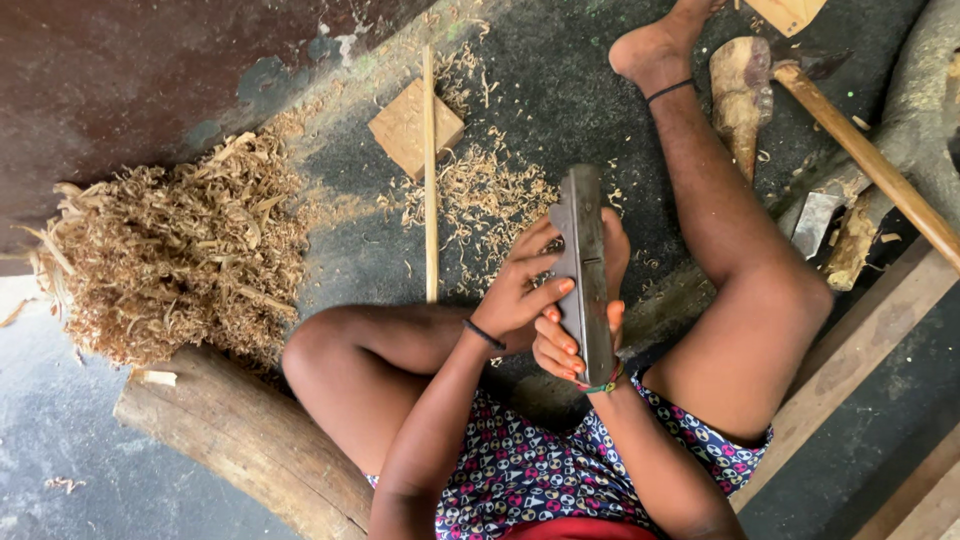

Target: The person sits on the floor and uses a hand plane to smooth and shape a small rectangular piece of wood. They repeatedly pull the plane along the wood, generating wood shavings, and occasionally pause to inspect the tool and the workpiece.

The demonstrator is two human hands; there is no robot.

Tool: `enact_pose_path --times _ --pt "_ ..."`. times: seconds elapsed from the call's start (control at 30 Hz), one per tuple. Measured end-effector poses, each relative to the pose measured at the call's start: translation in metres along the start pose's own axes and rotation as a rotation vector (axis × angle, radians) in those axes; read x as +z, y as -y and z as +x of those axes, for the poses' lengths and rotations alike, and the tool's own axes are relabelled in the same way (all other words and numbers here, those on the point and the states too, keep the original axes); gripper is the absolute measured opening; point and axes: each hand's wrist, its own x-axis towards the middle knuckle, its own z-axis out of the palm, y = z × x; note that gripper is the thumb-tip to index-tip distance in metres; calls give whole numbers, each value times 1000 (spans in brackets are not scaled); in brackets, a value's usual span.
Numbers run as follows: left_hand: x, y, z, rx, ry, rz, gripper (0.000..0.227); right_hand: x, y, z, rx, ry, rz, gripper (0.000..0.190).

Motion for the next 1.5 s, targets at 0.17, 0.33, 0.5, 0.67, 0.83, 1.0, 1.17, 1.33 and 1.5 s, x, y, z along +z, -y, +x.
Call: enact_pose_path --times 0.17,0.33,0.5,0.67,0.83,1.0,1.17,1.33,1.5 --pt "-18 -34 5 66 -221 228 37 9 -1 -4 27 -155 -176 78" --pt "-29 -31 5 -39 -342 185 41 10 7 -3 31 -271 -471 73" --pt "-10 -7 -4 -436 -148 135 35 -14 11 -4 -36 -544 -650 67" --pt "-47 3 -1 -176 -540 576 39 -32 20 0 -90 -768 -494 64" --pt "-72 47 -16 -469 -735 975 71 -16 25 15 -166 -870 -575 64" --pt "-49 95 -28 -515 -650 895 82 16 14 29 -389 -910 -948 75" --pt "-56 103 -22 -852 -547 795 59 -41 11 20 -202 -1066 -841 36" --pt "-65 104 -11 -986 -447 883 52 -58 8 16 -197 -994 -924 31" --pt "-79 135 -24 -932 -533 811 41 -51 18 18 -210 -992 -846 27"
